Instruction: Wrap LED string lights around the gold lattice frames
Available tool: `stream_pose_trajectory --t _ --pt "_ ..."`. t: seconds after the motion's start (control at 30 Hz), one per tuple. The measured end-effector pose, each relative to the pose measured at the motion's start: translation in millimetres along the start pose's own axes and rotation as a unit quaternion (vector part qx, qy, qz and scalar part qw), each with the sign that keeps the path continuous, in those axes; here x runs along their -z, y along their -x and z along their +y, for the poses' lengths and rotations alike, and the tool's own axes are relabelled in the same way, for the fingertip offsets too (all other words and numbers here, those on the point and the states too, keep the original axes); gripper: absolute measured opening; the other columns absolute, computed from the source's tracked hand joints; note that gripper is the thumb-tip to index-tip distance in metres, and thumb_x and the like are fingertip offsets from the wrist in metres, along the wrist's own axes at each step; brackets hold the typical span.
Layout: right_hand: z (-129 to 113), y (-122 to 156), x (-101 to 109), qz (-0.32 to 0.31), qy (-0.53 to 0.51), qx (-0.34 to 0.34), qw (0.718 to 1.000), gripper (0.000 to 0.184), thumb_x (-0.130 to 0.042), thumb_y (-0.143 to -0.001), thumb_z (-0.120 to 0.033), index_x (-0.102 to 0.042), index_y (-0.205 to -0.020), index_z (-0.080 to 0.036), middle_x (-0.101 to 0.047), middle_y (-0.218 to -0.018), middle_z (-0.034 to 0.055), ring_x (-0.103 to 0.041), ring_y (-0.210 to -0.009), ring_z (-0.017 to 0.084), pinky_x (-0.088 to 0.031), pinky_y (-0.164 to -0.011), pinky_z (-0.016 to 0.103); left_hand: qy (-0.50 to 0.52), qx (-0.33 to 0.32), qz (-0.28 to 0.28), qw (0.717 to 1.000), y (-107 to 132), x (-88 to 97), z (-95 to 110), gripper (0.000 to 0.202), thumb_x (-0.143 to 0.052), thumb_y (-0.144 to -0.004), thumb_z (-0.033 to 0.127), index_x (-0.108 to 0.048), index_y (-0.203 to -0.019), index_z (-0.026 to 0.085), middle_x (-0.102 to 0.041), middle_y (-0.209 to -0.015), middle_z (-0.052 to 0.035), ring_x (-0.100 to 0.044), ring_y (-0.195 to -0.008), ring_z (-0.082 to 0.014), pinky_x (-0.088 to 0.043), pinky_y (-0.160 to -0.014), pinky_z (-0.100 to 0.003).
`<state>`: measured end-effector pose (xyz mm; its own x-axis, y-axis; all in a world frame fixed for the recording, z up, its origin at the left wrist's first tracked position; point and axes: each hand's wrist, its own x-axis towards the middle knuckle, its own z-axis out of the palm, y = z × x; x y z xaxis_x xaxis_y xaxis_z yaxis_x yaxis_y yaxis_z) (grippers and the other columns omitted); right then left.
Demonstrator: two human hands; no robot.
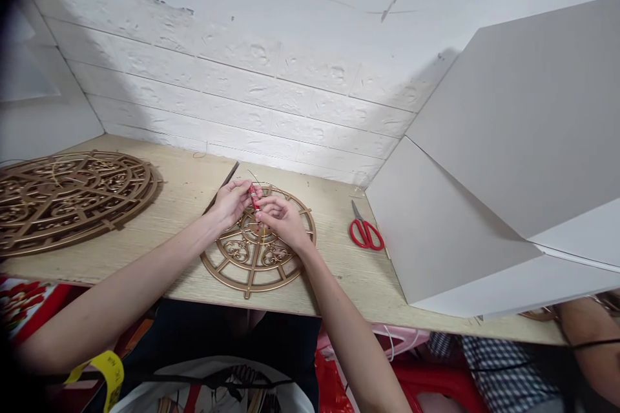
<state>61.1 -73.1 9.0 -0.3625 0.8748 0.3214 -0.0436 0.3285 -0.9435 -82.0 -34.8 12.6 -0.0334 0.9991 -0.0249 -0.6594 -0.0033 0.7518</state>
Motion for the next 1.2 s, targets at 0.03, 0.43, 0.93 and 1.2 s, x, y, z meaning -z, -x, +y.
stream_pose_trajectory --t 0.03,0.43,0.93,1.2 --pt "0 0 0 0.001 0.005 0.003 1.0 0.026 -0.074 -0.071 -0.031 -0.065 -0.092 -0.02 -0.062 -0.07 -0.0017 -0.056 -0.06 0.01 -0.048 -0.059 0.024 -0.001 0.001 0.001 1.0 0 -0.3 0 0.015 -0.062 -0.076 0.009 -0.049 -0.073 0.014 -0.062 -0.061 -0.0038 -0.062 -0.057 -0.0138 -0.05 -0.059 -0.028" --pt "5 4 0 -0.01 0.032 0.036 0.999 0.025 -0.072 -0.073 -0.036 -0.067 -0.092 -0.019 -0.069 -0.084 0.0037 -0.064 -0.075 0.017 -0.051 -0.073 0.032 0.011 0.039 -0.014 0.999 -1 0.8 -6 0.017 -0.068 -0.068 0.009 -0.052 -0.069 0.012 -0.063 -0.061 -0.0057 -0.059 -0.052 -0.0126 -0.047 -0.051 -0.024" --pt "-8 -1 63 0.432 0.034 0.06 0.899 0.023 -0.065 -0.068 -0.026 -0.062 -0.088 -0.015 -0.069 -0.082 0.0057 -0.061 -0.072 0.014 -0.045 -0.058 0.024 0.068 0.019 0.048 0.996 -21 14.9 5 0.014 -0.066 -0.076 0.011 -0.052 -0.072 0.013 -0.062 -0.06 -0.0041 -0.059 -0.052 -0.0103 -0.045 -0.047 -0.018" --pt "-13 3 34 0.139 0.107 0.067 0.982 0.015 -0.067 -0.076 -0.029 -0.067 -0.086 -0.018 -0.069 -0.088 0.0055 -0.063 -0.083 0.017 -0.049 -0.076 0.031 0.061 0.017 0.042 0.997 -21 15.4 3 0.014 -0.065 -0.076 0.011 -0.052 -0.072 0.013 -0.062 -0.061 -0.0044 -0.059 -0.053 -0.0101 -0.047 -0.049 -0.018"
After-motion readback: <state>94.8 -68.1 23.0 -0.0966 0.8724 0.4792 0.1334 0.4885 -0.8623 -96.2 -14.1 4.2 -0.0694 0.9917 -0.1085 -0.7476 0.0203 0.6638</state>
